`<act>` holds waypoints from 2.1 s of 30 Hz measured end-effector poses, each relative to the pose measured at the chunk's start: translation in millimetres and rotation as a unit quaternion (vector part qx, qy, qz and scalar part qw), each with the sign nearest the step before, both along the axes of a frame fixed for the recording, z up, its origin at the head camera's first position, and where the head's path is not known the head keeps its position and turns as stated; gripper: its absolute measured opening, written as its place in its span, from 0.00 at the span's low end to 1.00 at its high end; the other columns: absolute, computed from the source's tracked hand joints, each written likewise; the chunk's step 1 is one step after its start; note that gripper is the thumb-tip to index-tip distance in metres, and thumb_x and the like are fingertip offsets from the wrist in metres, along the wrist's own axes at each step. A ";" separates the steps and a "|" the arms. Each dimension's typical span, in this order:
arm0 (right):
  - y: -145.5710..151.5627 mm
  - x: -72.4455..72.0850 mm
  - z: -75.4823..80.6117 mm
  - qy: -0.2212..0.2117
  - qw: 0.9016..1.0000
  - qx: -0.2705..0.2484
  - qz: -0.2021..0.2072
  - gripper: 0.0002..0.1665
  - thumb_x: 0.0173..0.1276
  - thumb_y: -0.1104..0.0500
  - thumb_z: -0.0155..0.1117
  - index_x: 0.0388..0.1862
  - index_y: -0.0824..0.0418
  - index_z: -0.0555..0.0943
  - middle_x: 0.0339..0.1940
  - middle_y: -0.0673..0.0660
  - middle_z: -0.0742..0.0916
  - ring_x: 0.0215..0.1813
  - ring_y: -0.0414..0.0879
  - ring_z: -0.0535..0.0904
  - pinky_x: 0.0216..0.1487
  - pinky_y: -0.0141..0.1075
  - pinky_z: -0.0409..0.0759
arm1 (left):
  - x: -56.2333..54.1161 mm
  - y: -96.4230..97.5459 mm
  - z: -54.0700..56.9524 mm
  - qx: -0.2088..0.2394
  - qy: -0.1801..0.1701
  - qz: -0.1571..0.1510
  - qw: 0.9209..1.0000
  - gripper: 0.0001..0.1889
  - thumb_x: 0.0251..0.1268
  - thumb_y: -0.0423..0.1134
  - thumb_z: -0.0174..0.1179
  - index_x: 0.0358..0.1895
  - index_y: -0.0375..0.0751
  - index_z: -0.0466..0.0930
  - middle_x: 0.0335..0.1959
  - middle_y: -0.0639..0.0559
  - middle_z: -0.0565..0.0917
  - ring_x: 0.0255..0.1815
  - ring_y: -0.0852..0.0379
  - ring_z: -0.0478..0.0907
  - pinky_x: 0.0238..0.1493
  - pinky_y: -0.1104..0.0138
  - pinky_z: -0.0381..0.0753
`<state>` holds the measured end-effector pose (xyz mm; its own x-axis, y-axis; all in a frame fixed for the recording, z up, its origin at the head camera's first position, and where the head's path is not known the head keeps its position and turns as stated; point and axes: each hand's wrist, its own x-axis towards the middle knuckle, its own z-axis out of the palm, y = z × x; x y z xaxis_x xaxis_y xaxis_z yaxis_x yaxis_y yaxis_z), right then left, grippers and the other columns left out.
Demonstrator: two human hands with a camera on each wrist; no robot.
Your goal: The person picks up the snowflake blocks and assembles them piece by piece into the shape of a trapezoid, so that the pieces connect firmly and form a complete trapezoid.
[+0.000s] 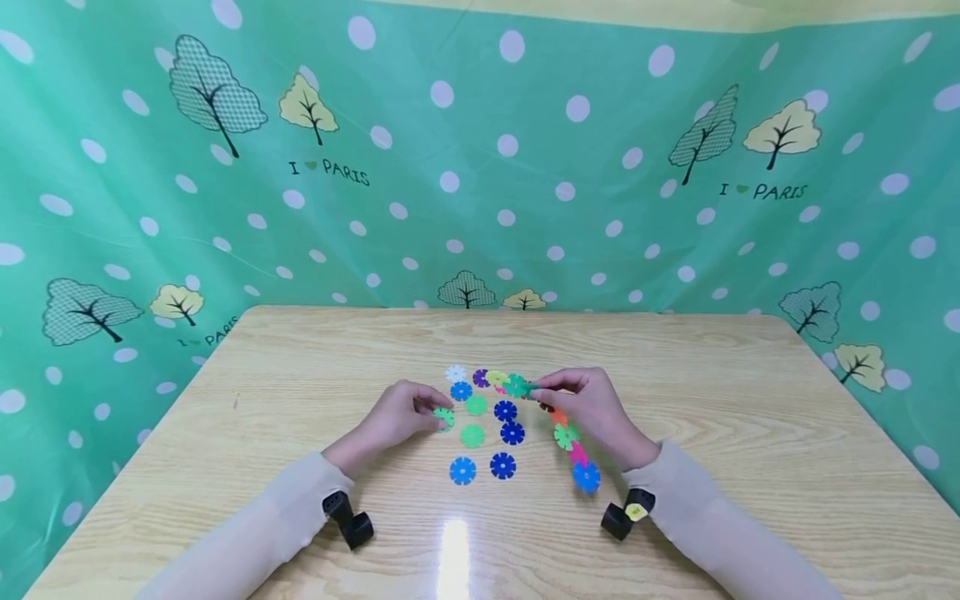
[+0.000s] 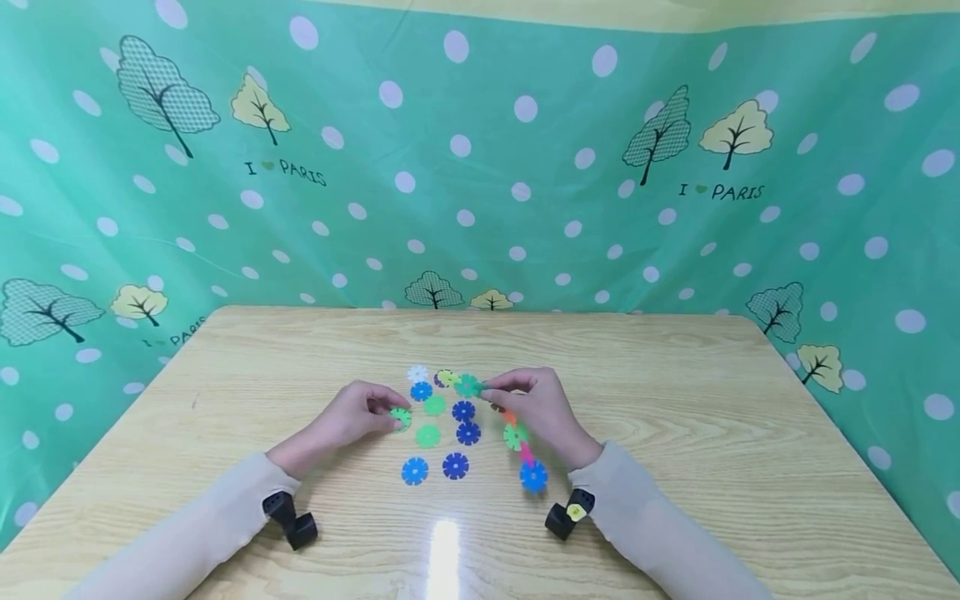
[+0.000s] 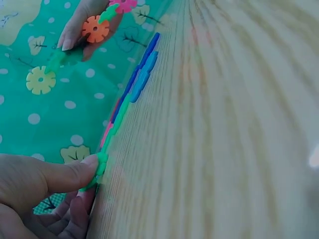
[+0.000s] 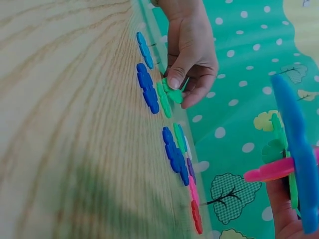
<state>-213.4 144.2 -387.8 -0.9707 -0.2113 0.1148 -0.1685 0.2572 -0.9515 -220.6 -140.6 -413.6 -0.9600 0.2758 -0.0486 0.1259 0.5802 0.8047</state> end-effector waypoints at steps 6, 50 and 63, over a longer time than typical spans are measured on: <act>0.2 0.3 -0.6 -0.006 1.000 0.004 -0.004 0.08 0.59 0.62 0.69 0.37 0.65 0.86 0.32 0.58 0.88 0.31 0.44 0.83 0.36 0.34 0.83 | -2.3 -2.1 1.0 0.000 -0.008 -0.006 1.000 0.11 0.49 0.29 0.69 0.37 0.44 0.86 0.29 0.54 0.80 0.31 0.58 0.73 0.32 0.69 0.75; 0.1 -3.5 -5.6 -0.012 1.000 0.009 0.021 0.10 0.58 0.63 0.70 0.38 0.65 0.85 0.38 0.59 0.88 0.36 0.45 0.83 0.38 0.33 0.83 | -16.0 43.2 43.5 0.181 -0.039 0.045 0.982 0.13 0.60 0.36 0.63 0.47 0.34 0.83 0.30 0.49 0.85 0.34 0.37 0.80 0.38 0.52 0.83; -0.5 -0.3 -4.4 -0.029 0.996 0.022 0.077 0.20 0.59 0.59 0.69 0.50 0.64 0.81 0.46 0.59 0.86 0.47 0.48 0.83 0.44 0.34 0.83 | -15.5 53.3 42.2 0.175 -0.017 0.036 0.984 0.12 0.61 0.36 0.63 0.46 0.35 0.83 0.29 0.49 0.85 0.28 0.50 0.79 0.32 0.59 0.83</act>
